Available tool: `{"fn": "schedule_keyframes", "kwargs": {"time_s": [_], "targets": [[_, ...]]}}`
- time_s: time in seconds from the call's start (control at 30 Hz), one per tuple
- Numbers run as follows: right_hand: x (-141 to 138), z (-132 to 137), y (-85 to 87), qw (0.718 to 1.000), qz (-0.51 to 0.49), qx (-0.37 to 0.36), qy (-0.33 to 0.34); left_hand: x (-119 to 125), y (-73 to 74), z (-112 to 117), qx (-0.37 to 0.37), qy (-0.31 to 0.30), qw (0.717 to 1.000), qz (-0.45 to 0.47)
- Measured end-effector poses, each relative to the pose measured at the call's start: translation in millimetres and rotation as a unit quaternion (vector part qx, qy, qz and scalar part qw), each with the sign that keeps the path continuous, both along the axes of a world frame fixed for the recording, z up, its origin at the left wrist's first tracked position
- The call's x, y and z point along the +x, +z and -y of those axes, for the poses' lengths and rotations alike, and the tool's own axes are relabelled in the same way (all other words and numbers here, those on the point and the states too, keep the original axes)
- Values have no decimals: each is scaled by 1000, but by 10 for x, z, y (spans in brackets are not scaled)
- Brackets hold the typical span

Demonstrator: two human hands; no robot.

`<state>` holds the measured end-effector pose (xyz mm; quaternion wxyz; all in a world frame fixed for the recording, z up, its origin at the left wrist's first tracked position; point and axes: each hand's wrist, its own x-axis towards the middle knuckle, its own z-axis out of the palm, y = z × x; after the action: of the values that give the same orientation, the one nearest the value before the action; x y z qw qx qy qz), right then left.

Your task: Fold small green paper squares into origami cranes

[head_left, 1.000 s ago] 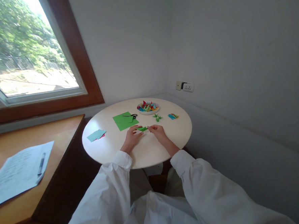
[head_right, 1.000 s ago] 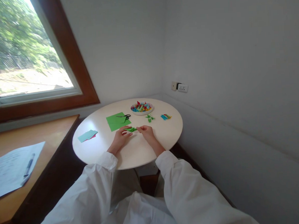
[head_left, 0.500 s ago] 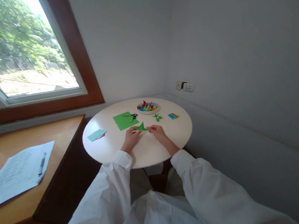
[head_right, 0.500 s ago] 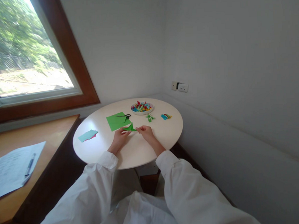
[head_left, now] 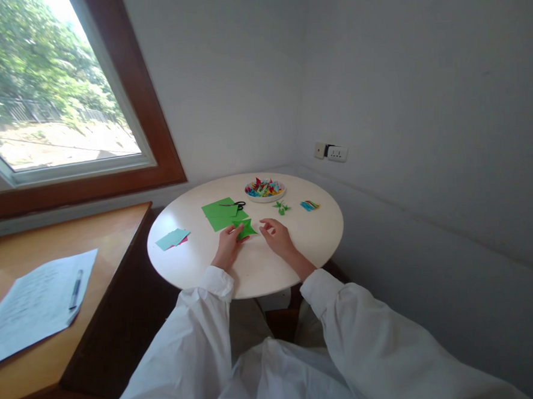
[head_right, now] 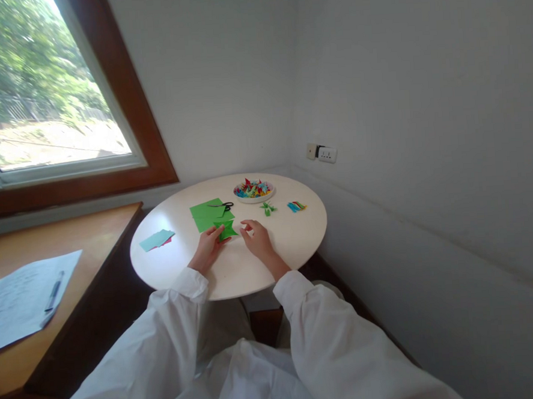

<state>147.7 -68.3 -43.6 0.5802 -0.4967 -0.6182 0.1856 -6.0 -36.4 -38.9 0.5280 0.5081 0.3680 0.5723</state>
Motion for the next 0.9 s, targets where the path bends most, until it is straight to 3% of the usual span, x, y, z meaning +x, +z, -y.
{"fn": "schedule_keyframes", "kwargs": {"time_s": [0.13,0.43,0.9], "targets": [[-18,1,-3,999,32,0,18,12,-7,0,-8,13,1000,-26],[28,-76,-58,997,70,9,-24,28,-107,-79,35,53,989,-135],[-44,85,22,963,263,46,21,-18,-171,-156,79,129,968,-200]]}}
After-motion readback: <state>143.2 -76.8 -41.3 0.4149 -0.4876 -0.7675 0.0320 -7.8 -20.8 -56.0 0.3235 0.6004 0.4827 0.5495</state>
